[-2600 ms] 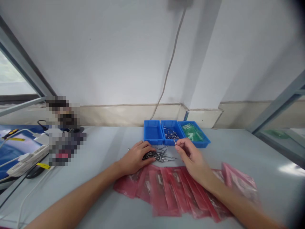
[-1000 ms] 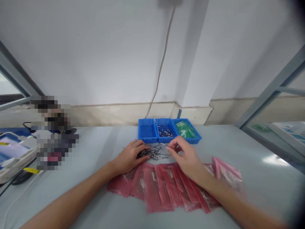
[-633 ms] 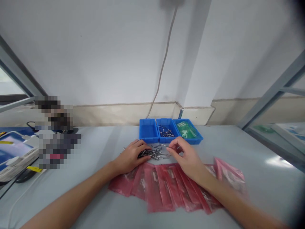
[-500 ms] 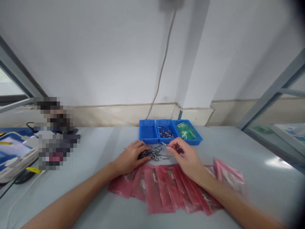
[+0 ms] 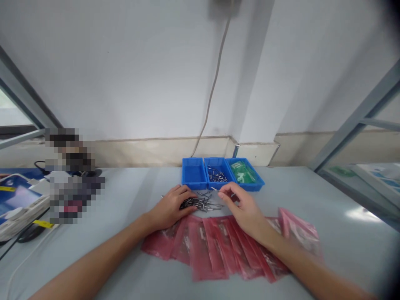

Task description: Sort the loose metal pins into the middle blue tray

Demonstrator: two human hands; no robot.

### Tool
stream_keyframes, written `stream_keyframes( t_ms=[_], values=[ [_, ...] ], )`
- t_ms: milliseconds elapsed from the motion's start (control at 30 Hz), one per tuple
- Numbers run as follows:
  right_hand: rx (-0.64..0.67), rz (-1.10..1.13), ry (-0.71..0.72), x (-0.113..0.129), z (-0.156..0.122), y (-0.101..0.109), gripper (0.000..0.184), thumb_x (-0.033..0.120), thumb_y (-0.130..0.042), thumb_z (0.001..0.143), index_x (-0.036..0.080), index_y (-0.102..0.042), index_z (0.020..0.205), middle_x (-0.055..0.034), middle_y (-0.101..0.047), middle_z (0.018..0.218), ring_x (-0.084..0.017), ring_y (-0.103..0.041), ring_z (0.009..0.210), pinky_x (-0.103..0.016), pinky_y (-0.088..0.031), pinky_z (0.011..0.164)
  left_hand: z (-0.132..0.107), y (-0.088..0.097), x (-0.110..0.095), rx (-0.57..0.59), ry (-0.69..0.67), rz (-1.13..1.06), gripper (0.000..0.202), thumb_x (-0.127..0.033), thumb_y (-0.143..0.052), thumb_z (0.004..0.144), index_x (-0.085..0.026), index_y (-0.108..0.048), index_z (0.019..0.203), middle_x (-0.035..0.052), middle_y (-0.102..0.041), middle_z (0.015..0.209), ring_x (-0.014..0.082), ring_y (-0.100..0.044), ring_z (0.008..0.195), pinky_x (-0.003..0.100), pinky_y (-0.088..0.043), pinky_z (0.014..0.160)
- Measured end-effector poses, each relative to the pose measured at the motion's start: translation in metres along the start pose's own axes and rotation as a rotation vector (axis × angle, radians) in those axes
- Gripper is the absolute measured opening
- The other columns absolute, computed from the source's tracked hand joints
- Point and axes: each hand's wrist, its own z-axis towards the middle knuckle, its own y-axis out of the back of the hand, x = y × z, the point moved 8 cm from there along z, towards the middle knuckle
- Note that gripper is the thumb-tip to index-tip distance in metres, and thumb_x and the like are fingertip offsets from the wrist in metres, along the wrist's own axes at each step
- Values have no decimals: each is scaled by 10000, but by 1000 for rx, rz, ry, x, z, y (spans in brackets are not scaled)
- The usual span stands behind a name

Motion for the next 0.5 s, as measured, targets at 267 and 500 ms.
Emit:
stream_keyframes(
  t_ms=[267,500],
  values=[
    [-6,-8,18,-2,1,0,194,426,-601,1075,262,-655,986,-30,-689,943,-241,-623,869,-344,-476,742,0,1,-1,-20,-11,-9,291,-443,-620,1101,-264,-687,1320,88,-665,1264,283,-620,1157,492,-531,1053],
    [25,51,-44,-10,1,-2,343,504,-480,1123,255,-646,955,-23,-673,916,-229,-603,838,-338,-454,719,0,2,-2,-19,-20,-7,286,-432,-622,1103,-262,-681,1326,85,-670,1256,278,-622,1164,481,-528,1063]
  ],
)
